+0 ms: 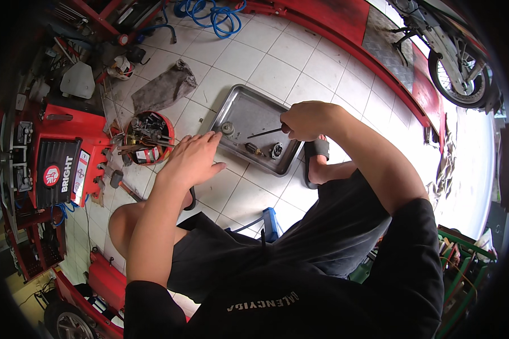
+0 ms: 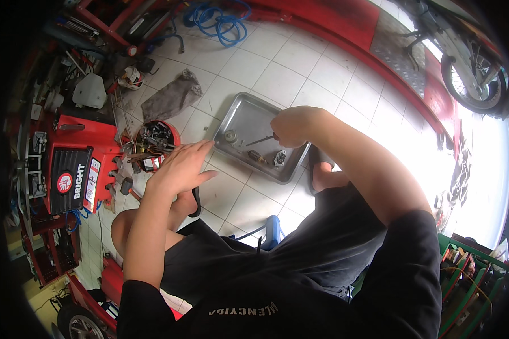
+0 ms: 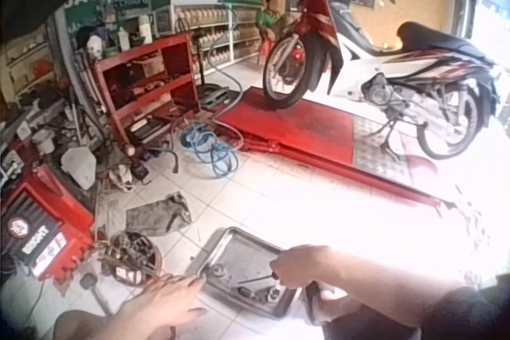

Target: The person uses a screwdriver to pry and remove components from a cylindrical mechanical part, placing the removed pieces into a metal tray. The person repeatedly adjusts the part and uses the tool to separate internal components.

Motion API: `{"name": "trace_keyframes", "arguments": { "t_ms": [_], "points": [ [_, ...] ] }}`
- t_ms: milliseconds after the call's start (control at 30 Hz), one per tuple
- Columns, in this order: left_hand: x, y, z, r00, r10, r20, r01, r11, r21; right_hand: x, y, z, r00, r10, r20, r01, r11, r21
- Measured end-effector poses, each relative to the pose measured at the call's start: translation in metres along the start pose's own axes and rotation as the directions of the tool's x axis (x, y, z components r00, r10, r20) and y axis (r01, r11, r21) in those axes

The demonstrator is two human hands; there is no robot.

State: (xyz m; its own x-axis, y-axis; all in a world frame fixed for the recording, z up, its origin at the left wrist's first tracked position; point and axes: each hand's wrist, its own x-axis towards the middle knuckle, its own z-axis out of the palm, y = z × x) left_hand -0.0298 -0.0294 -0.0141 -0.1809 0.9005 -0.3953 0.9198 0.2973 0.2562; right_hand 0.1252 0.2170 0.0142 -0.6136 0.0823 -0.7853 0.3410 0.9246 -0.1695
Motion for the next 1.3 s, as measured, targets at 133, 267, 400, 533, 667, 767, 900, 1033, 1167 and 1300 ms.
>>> {"name": "trace_keyframes", "arguments": {
  "t_ms": [133, 267, 400, 533, 667, 767, 900, 1033, 1167, 1300],
  "points": [
    [0.003, -0.002, 0.003, 1.0, 0.018, -0.005, -0.018, 1.0, 0.006, 0.005, 0.005, 0.005, 1.0, -0.02, -0.015, 0.019, 1.0, -0.008],
    [0.002, -0.002, 0.002, 1.0, 0.008, -0.001, -0.008, 1.0, -0.002, 0.005, 0.002, 0.002, 1.0, -0.024, -0.003, 0.024, 1.0, -0.01],
    [0.002, -0.003, 0.003, 1.0, 0.014, -0.006, -0.014, 1.0, -0.009, 0.005, 0.002, 0.001, 1.0, -0.026, 0.007, 0.026, 1.0, -0.002],
    [0.002, -0.003, 0.002, 1.0, 0.015, -0.002, -0.015, 1.0, -0.013, 0.007, 0.001, 0.002, 1.0, -0.017, 0.006, 0.018, 1.0, -0.023],
    [0.0, -0.003, 0.001, 1.0, 0.012, -0.005, -0.012, 1.0, -0.003, 0.005, 0.0, 0.001, 0.999, -0.032, -0.013, 0.032, 0.999, -0.017],
    [-0.001, -0.002, 0.0, 1.0, 0.006, -0.005, -0.006, 1.0, -0.002, 0.004, -0.004, -0.001, 1.0, -0.002, 0.013, 0.002, 1.0, 0.0],
    [-0.003, -0.001, -0.003, 1.0, 0.002, -0.001, -0.002, 1.0, -0.001, 0.014, 0.004, 0.008, 1.0, -0.029, -0.01, 0.029, 0.998, -0.049],
    [-0.003, -0.001, -0.003, 1.0, 0.003, 0.0, -0.003, 1.0, -0.004, 0.016, 0.002, 0.008, 1.0, -0.028, -0.009, 0.028, 0.998, -0.051],
    [-0.004, -0.002, -0.002, 1.0, 0.0, -0.004, 0.0, 1.0, -0.003, 0.012, -0.004, 0.003, 0.999, 0.028, 0.035, -0.027, 0.999, -0.025],
    [-0.006, -0.002, -0.003, 1.0, -0.001, -0.005, 0.001, 1.0, -0.011, 0.026, 0.002, 0.016, 0.997, -0.072, -0.012, 0.07, 0.991, -0.111]
  ]
}}
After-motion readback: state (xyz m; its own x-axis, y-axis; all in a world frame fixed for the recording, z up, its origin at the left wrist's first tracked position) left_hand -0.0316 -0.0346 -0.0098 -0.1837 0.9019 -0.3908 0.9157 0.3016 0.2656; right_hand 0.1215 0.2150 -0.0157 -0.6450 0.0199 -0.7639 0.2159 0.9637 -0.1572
